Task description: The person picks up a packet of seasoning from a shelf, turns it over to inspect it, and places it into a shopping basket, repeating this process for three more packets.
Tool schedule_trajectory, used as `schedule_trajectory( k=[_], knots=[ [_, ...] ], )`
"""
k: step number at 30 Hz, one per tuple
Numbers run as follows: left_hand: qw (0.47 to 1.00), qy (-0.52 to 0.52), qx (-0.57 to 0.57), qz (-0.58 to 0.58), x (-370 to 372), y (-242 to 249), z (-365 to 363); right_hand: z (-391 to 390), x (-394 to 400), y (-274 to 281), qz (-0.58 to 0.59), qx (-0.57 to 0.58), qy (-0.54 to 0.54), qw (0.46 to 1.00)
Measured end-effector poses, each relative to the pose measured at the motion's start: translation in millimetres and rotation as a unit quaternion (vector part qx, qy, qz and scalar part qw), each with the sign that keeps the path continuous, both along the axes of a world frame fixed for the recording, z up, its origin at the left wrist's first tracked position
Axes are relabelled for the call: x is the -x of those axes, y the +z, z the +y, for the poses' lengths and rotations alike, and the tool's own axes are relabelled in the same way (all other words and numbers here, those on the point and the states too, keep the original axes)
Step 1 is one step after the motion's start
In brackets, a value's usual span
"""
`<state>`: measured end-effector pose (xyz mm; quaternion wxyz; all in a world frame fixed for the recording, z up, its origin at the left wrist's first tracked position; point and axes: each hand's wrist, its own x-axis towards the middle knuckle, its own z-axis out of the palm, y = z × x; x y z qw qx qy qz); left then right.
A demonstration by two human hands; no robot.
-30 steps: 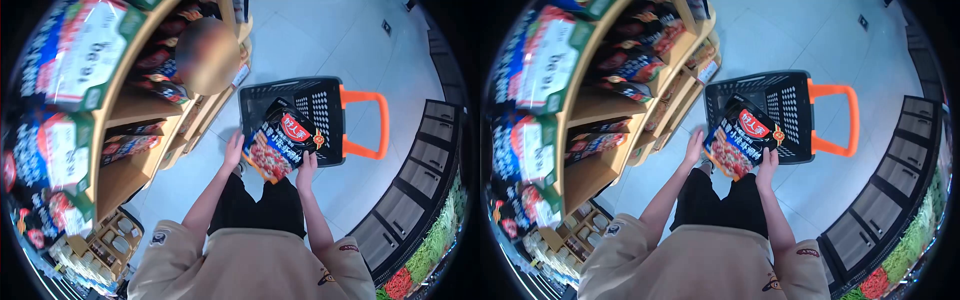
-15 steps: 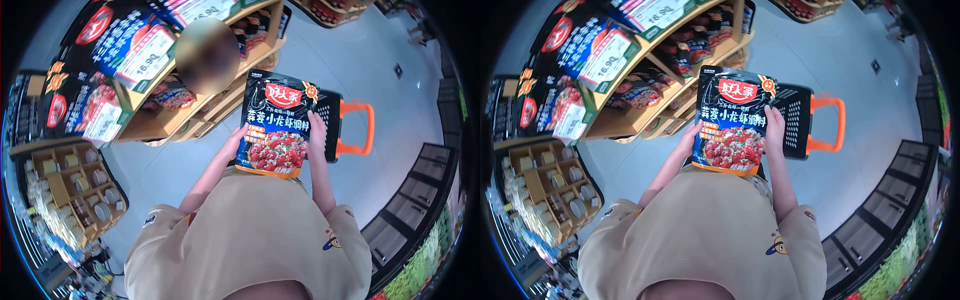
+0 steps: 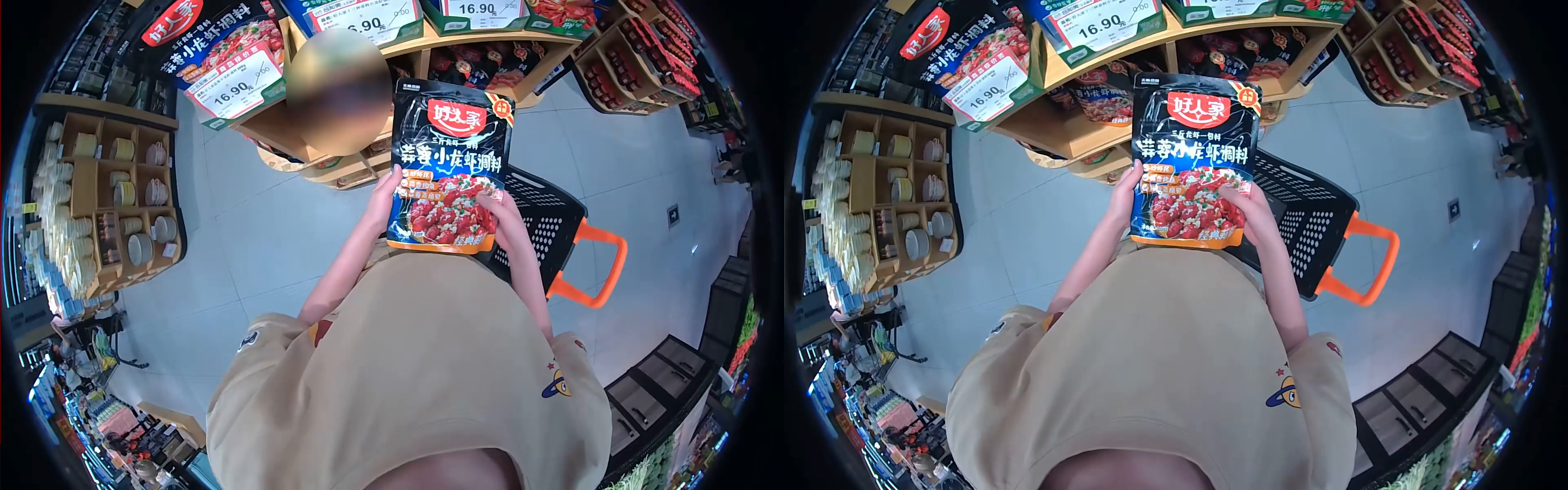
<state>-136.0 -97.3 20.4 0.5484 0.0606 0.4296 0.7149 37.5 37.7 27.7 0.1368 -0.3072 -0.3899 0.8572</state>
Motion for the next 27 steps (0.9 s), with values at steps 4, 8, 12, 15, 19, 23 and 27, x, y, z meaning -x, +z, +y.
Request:
schedule_trajectory(
  k=[4,8,12,15,19,23,27],
  knots=[
    [1.000,0.017,-0.003,0.000,4.0,5.1,-4.3,-3.8,8.8,11.5,-0.019,-0.055,0.005,0.998],
    [1.000,0.022,-0.012,0.002,3.6,9.6,-5.8,-3.6,10.0,13.8,-0.014,-0.076,0.014,0.997],
    [1.000,0.006,-0.020,0.017,6.1,7.0,-7.3,-8.4,11.1,15.7,-0.006,-0.080,-0.007,0.997],
    [0.999,-0.011,-0.024,0.022,3.3,11.0,-8.5,-11.5,8.4,17.1,-0.014,-0.083,-0.013,0.996],
    [0.999,-0.027,-0.023,0.033,4.8,9.1,-9.6,-13.9,9.0,13.6,-0.014,-0.079,-0.026,0.996],
    [0.999,-0.021,-0.019,0.036,3.7,9.5,-10.5,-16.1,8.9,12.0,-0.022,-0.083,-0.034,0.996],
    [0.999,-0.007,0.000,0.047,2.1,14.7,-11.1,-16.8,10.9,13.7,-0.024,-0.087,-0.045,0.995]
  ],
)
